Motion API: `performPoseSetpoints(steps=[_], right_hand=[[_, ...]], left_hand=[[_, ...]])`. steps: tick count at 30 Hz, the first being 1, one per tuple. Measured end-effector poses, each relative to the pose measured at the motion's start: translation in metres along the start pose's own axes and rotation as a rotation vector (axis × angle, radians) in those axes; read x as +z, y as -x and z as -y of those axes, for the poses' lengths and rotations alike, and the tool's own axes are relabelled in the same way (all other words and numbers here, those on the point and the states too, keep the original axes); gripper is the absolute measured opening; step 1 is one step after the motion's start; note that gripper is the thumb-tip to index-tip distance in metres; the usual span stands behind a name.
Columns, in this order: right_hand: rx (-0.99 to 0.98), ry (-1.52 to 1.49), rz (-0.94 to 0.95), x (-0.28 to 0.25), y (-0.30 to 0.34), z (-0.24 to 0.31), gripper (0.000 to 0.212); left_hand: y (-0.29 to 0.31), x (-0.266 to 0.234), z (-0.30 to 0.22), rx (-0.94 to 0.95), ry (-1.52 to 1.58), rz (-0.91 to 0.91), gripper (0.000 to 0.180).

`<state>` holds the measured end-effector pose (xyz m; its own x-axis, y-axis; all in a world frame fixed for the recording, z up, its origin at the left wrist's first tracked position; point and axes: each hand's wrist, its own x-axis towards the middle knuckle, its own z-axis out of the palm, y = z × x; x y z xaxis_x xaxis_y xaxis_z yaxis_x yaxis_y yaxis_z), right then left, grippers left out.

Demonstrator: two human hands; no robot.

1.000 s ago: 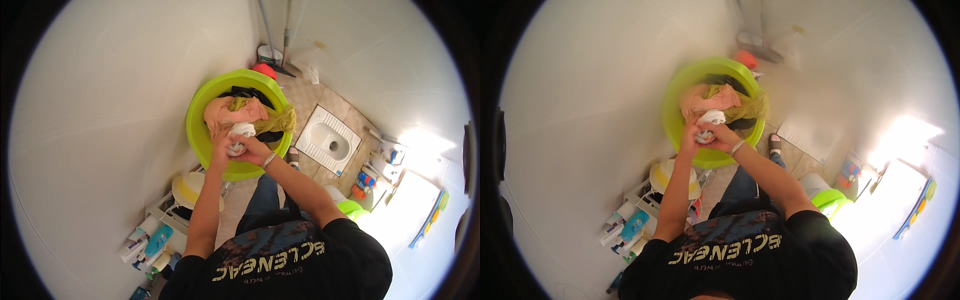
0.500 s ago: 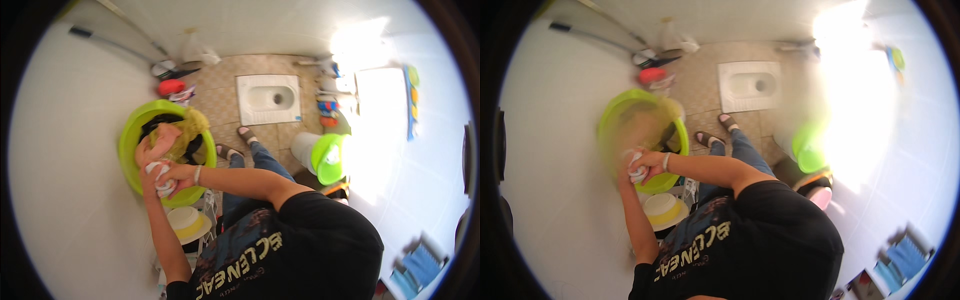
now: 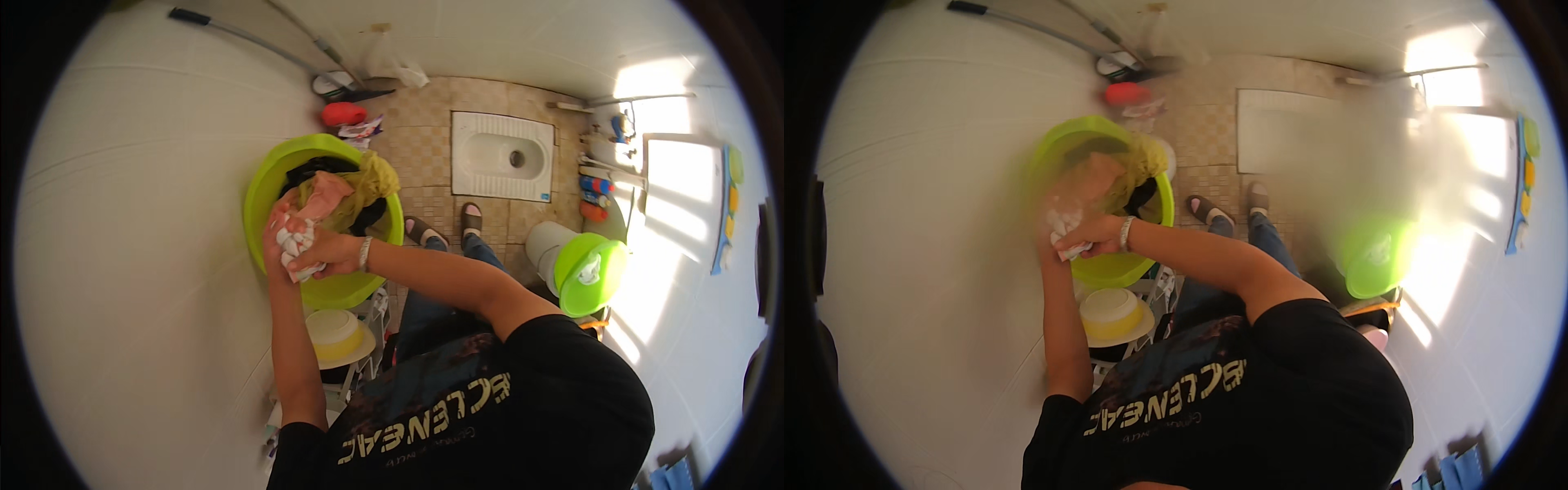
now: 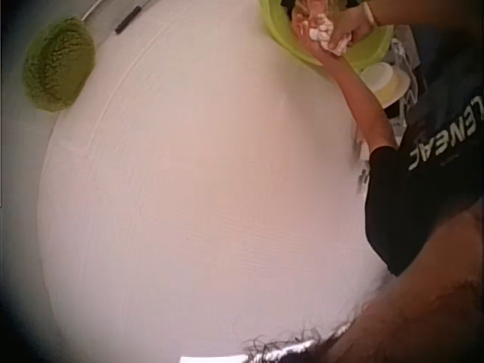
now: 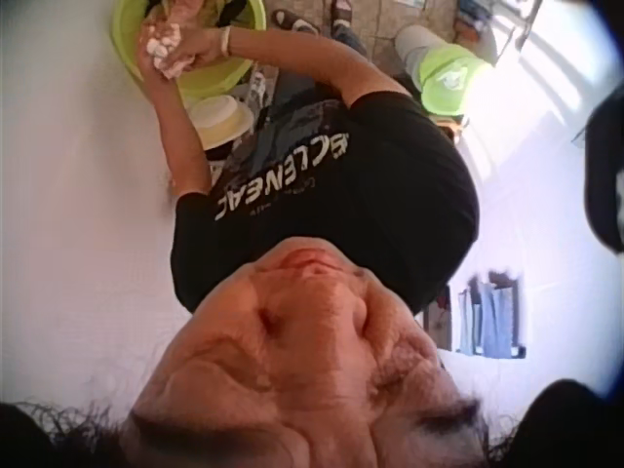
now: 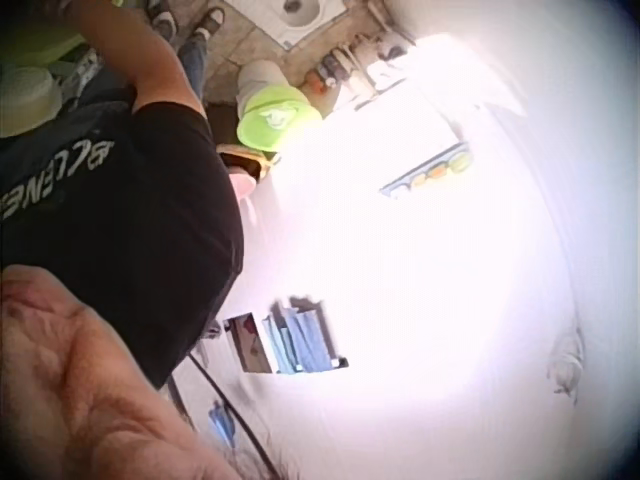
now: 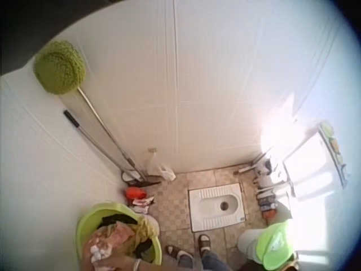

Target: The person hand-washes clothes in a green basin, repeatedly submerging, scrubbing, and wringing items including a pink cloth, a yellow cloth, and dark garments. The person transfers some items to a second basin and continues washing.

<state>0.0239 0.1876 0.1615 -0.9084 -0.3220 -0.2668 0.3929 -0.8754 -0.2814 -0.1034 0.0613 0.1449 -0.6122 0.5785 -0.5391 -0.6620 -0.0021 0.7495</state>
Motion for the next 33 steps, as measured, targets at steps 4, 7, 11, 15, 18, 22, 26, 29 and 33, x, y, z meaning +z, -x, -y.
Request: performPoseSetpoints(steps=[4, 7, 11, 15, 18, 22, 26, 29, 33], right_hand=[[0.046, 0.271, -0.209, 0.025, 0.016, 0.014, 0.048], [0.053, 0.546, -0.351, 0.020, 0.004, 0.011, 0.060], [-0.071, 0.978, -0.474, -0.004, -0.010, -0.007, 0.066], [-0.128, 1.236, -0.482, -0.001, 0.004, -0.012, 0.065], [0.137, 1.321, -0.444, -0.014, 0.015, -0.014, 0.064], [0.244, 1.414, -0.464, -0.032, 0.019, -0.028, 0.061], [0.033, 1.333, -0.566, -0.049, 0.031, -0.024, 0.063], [-0.090, 1.147, -0.475, -0.063, 0.067, 0.003, 0.071], [-0.290, 0.506, -0.478, -0.081, 0.186, 0.031, 0.056]], left_hand=[[-0.013, -0.009, -0.006, -0.143, 0.068, 0.023, 0.018], [-0.013, 0.007, -0.006, -0.058, -0.034, -0.277, 0.017], [-0.010, 0.040, -0.013, -0.040, -0.348, -0.317, 0.021], [-0.003, 0.021, 0.018, 0.011, -0.623, -0.543, 0.018], [0.006, 0.042, 0.045, 0.131, -0.907, -0.635, 0.018], [0.014, 0.066, 0.068, 0.195, -1.250, -0.687, 0.022], [0.006, 0.079, 0.074, 0.318, -1.127, -0.626, 0.022], [-0.013, 0.078, 0.066, 0.315, -0.665, -0.507, 0.024], [-0.004, 0.064, 0.060, 0.518, -1.055, -0.478, 0.027]])
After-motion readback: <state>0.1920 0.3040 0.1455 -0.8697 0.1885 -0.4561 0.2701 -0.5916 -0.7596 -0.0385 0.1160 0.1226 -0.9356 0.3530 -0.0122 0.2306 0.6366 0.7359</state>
